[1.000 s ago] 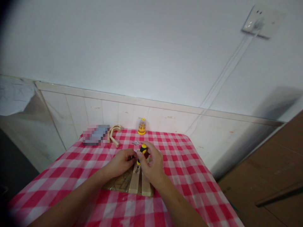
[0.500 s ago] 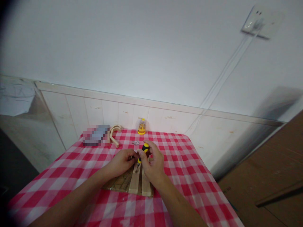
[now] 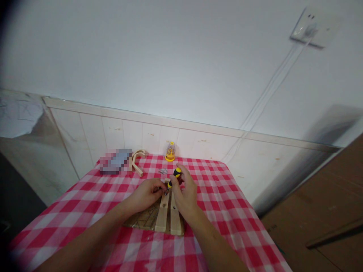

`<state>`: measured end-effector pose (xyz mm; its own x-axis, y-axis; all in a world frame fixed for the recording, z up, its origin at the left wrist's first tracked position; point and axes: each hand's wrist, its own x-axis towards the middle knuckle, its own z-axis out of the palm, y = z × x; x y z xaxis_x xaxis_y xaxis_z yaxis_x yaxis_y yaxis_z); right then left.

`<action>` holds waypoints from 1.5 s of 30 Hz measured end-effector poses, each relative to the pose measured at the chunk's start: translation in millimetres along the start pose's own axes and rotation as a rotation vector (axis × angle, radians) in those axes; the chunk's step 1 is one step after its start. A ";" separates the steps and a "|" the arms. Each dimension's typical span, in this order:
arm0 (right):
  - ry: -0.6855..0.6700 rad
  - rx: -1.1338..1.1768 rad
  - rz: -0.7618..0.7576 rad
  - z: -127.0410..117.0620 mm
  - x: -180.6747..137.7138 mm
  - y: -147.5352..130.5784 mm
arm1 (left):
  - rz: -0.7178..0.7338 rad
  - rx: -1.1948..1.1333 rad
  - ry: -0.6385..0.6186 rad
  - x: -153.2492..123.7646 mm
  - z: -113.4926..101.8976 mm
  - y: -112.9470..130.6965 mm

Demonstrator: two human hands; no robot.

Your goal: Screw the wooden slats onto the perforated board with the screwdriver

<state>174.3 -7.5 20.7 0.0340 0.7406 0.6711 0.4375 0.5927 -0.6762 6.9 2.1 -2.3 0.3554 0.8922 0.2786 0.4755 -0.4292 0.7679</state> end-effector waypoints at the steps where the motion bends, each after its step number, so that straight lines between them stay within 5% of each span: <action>1: -0.005 -0.003 0.006 0.0 0.2 -0.4 | 0.005 -0.004 0.000 0.2 -0.1 0.3; 12: -0.153 0.085 0.001 -4.4 2.3 -1.2 | -0.017 0.020 0.001 0.2 -0.5 -0.9; 45: -0.052 0.067 0.005 0.3 3.0 0.2 | -0.011 -0.007 0.002 0.6 0.0 -1.9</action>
<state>174.3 -5.1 22.5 -0.0110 0.7579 0.6523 0.3763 0.6075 -0.6995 6.1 3.5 -3.5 0.3486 0.8973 0.2709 0.4742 -0.4181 0.7748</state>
